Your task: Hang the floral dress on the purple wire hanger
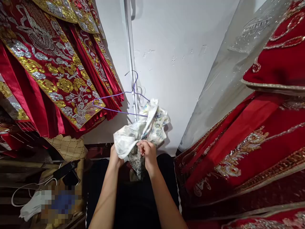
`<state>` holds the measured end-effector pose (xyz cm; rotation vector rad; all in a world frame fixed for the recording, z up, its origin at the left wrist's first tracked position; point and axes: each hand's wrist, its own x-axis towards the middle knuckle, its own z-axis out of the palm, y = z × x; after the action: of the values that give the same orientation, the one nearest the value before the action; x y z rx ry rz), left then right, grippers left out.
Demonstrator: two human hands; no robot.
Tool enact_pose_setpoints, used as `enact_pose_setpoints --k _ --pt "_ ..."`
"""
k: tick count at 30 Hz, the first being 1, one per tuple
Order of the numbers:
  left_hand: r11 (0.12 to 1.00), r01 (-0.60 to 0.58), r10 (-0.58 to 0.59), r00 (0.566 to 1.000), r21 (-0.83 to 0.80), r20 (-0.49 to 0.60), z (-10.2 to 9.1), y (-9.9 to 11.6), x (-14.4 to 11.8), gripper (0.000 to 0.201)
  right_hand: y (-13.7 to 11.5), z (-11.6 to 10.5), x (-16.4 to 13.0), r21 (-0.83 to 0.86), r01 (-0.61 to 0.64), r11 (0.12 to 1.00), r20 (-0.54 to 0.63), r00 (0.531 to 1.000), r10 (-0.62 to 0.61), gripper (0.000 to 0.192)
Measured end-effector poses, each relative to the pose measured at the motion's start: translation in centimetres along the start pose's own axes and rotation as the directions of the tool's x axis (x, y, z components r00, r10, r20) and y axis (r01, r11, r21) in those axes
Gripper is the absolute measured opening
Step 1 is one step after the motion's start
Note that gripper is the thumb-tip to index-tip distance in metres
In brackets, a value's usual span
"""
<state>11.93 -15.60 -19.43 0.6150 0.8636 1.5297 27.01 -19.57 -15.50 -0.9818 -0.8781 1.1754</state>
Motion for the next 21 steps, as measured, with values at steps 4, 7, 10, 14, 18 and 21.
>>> enact_pose_setpoints --k 4,7,10,14,18,21 --pt "0.979 -0.16 0.177 0.975 -0.13 0.134 2.4 4.2 -1.3 0.027 -0.3 -1.7 0.8 0.006 0.06 0.998 -0.109 0.992 -0.059 0.043" --pt "0.971 -0.237 0.234 0.933 -0.025 0.274 4.2 5.8 -3.6 0.027 -0.1 -1.2 0.8 -0.076 0.099 0.992 0.021 0.995 -0.098 0.051" --pt "0.894 -0.399 0.308 0.877 0.203 0.369 5.4 5.7 -5.4 0.024 0.5 0.7 -0.2 -0.045 0.005 0.999 0.267 0.964 0.007 0.063" --pt "0.75 -0.556 0.421 0.819 0.358 0.391 5.0 5.9 -5.3 0.022 0.2 2.3 -1.3 -0.014 -0.03 0.999 0.446 0.895 0.033 0.05" --pt "0.809 -0.362 0.112 0.868 0.463 0.483 2.7 6.9 -4.2 0.035 -3.2 1.4 1.3 -0.236 0.091 0.968 0.538 0.841 0.052 0.032" --pt "0.689 -0.337 -0.196 0.766 0.642 0.612 1.3 7.3 -3.4 0.035 -6.9 0.9 5.6 -0.377 0.315 0.871 0.46 0.88 -0.119 0.008"
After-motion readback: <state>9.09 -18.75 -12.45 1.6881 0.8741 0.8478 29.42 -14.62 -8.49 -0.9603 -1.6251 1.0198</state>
